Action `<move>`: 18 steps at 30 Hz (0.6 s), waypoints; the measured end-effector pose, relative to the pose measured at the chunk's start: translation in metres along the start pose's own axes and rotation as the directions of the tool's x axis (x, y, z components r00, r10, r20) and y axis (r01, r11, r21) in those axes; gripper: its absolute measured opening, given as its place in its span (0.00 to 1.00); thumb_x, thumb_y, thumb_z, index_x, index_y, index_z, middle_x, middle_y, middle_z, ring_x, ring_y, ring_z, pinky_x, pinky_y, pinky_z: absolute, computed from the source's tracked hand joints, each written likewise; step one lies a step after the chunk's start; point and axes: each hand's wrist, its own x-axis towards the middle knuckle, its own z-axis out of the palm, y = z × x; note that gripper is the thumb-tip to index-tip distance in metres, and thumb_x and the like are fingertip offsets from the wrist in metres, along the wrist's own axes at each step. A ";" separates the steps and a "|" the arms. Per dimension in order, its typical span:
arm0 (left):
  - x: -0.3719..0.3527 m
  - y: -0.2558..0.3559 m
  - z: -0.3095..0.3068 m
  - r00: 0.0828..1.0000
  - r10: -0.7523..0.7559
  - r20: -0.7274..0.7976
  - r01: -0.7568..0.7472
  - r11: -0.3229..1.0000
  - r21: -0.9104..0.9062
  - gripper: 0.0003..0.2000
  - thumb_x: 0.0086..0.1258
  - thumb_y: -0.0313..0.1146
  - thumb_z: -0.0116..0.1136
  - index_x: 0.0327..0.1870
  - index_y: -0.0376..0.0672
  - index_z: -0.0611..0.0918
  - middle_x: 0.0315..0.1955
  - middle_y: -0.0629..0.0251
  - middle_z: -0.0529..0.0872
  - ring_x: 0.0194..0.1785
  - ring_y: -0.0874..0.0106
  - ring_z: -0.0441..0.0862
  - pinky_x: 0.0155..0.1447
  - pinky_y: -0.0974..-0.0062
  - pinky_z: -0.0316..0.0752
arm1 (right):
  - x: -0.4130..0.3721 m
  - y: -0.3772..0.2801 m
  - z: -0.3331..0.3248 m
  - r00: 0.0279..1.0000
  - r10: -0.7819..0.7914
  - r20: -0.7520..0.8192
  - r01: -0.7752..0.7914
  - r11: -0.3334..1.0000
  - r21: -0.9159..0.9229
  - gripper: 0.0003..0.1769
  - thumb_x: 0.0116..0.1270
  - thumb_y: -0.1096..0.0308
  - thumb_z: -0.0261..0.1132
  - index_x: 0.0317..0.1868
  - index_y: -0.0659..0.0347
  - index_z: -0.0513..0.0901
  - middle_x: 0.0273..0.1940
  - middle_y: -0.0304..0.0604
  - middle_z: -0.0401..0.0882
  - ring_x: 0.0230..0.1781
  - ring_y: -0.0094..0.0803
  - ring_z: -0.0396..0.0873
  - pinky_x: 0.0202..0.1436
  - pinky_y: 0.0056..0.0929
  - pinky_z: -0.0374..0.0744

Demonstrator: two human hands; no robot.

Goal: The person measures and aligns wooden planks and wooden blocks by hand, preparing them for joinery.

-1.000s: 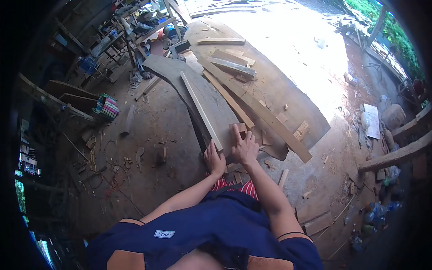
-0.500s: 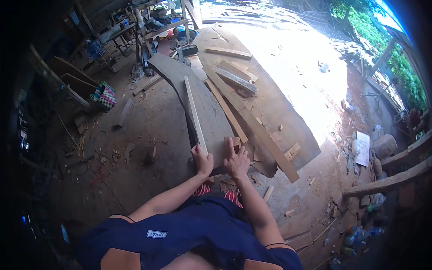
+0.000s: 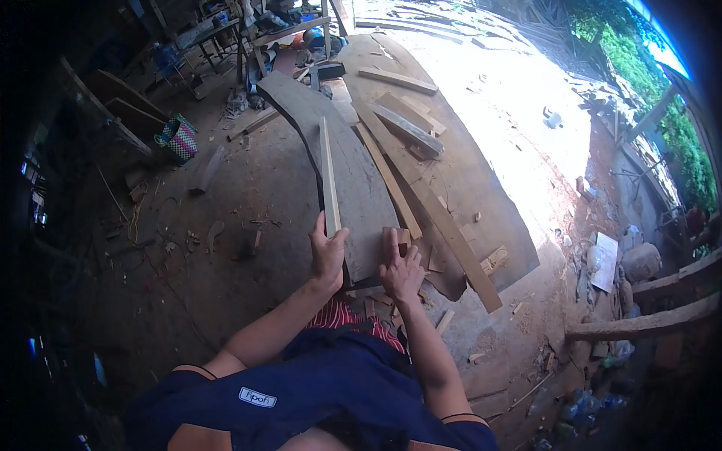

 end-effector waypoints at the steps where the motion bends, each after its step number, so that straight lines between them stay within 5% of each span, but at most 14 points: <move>1: -0.001 -0.004 0.001 1.000 -0.023 0.000 0.023 0.999 -0.038 0.28 0.64 0.23 0.53 0.67 0.30 0.63 0.62 0.44 0.62 0.65 0.59 0.67 0.65 0.69 0.68 | 0.000 -0.001 -0.001 1.000 0.009 0.016 -0.009 1.000 -0.008 0.54 0.54 0.54 0.67 0.77 0.29 0.45 0.51 0.56 0.65 0.50 0.52 0.73 0.46 0.46 0.79; 3: -0.004 -0.004 0.001 0.999 -0.044 0.000 0.044 0.997 -0.070 0.27 0.64 0.23 0.54 0.66 0.30 0.65 0.61 0.44 0.65 0.64 0.60 0.69 0.64 0.69 0.69 | 0.000 0.000 0.003 1.000 -0.002 -0.005 0.002 1.000 -0.010 0.54 0.53 0.54 0.68 0.77 0.30 0.46 0.50 0.56 0.65 0.49 0.52 0.73 0.43 0.46 0.79; 6: -0.010 -0.001 0.000 0.996 -0.049 0.071 0.061 0.983 -0.175 0.30 0.64 0.23 0.56 0.69 0.33 0.63 0.52 0.61 0.75 0.52 0.74 0.74 0.56 0.76 0.71 | 0.001 0.002 0.005 0.999 -0.018 -0.029 0.018 1.000 -0.015 0.54 0.53 0.54 0.69 0.77 0.31 0.46 0.50 0.55 0.65 0.48 0.51 0.73 0.40 0.46 0.79; 18: -0.010 -0.036 -0.002 0.941 -0.114 0.318 0.202 0.945 -0.258 0.18 0.69 0.23 0.57 0.58 0.38 0.69 0.43 0.65 0.77 0.44 0.77 0.79 0.51 0.78 0.79 | -0.001 0.002 0.001 1.000 -0.015 -0.007 0.015 1.000 -0.012 0.55 0.53 0.54 0.69 0.77 0.31 0.46 0.50 0.56 0.66 0.48 0.51 0.74 0.43 0.46 0.79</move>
